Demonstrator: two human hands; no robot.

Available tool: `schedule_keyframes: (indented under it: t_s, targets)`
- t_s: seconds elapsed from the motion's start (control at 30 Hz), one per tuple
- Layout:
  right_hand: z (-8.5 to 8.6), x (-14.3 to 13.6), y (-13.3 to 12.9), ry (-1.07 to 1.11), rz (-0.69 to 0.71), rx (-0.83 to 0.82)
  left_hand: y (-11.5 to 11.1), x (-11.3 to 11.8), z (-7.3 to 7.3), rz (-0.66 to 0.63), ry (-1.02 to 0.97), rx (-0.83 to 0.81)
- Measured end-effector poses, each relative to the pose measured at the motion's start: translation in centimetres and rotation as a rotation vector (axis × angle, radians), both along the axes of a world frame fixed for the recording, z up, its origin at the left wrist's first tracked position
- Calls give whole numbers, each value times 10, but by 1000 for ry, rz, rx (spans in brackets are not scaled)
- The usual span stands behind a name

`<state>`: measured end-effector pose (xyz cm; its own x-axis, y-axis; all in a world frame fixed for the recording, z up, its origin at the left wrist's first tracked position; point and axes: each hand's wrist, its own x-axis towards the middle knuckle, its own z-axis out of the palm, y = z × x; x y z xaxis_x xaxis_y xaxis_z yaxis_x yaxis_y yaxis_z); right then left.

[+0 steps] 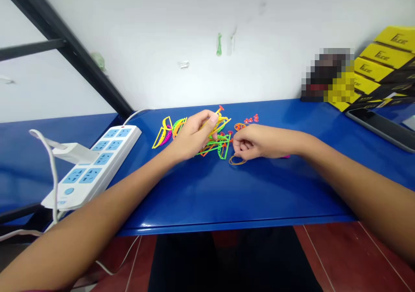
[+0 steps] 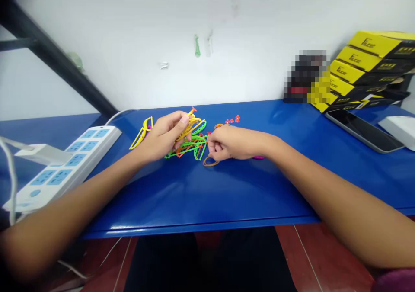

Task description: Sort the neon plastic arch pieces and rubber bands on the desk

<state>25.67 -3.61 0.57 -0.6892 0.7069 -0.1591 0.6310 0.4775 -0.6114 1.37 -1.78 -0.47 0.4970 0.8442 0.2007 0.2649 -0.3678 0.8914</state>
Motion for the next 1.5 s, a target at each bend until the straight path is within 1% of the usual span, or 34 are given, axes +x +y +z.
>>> schedule_keyframes:
  t_s: [0.03, 0.1, 0.17, 0.2, 0.27, 0.4, 0.47, 0.5, 0.57, 0.7, 0.77, 0.83, 0.93, 1.03, 1.1, 1.2, 1.33, 1.5]
  targets:
    - [0, 3, 4, 23, -29, 32, 0, 0, 0, 1, 3, 1]
    - [1, 9, 12, 83, -125, 149, 0, 0, 0, -3, 2, -7]
    - [-1, 16, 21, 107, -255, 322, 0, 1, 0, -10, -6, -20]
    - [-2, 19, 25, 77, -289, 391, 0, 1, 0, -13, -10, -24]
    - [-6, 24, 31, 7, -299, 458, -1, 1, 1, -13, -19, -29]
    - [-13, 28, 34, -83, -286, 514, -1, 1, 2, -1, -25, -40]
    - [-14, 26, 31, -67, -297, 551, -1, 1, 1, -3, -33, -56]
    - [-14, 23, 29, -27, -304, 559, -1, 2, 1, -10, -41, -68]
    - [-13, 17, 24, 118, -313, 535, -2, 3, -2, -40, -65, -96]
    - [-11, 0, 12, 465, -292, 369, -5, 5, -5, -127, -88, -140]
    - [-10, -6, 7, 562, -277, 248, -6, 5, -5, -163, -76, -152]
    - [-8, -8, 4, 611, -276, 134, -7, 3, -5, -174, -56, -150]
    - [-2, -6, 2, 619, -288, 23, -6, 1, -5, -168, -14, -142]
    - [2, -2, 3, 517, -261, -49, -3, 0, -7, -161, -7, -136]
    - [3, 0, 4, 453, -237, -66, -2, 0, -8, -138, -16, -130]
    - [2, 1, 5, 425, -219, -50, -1, 1, -8, -114, -12, -119]
    - [0, 1, 7, 453, -198, 31, -2, 1, -5, -119, 31, -72]
    - [2, 1, 7, 503, -256, 44, -3, 0, -3, -77, 71, -67]
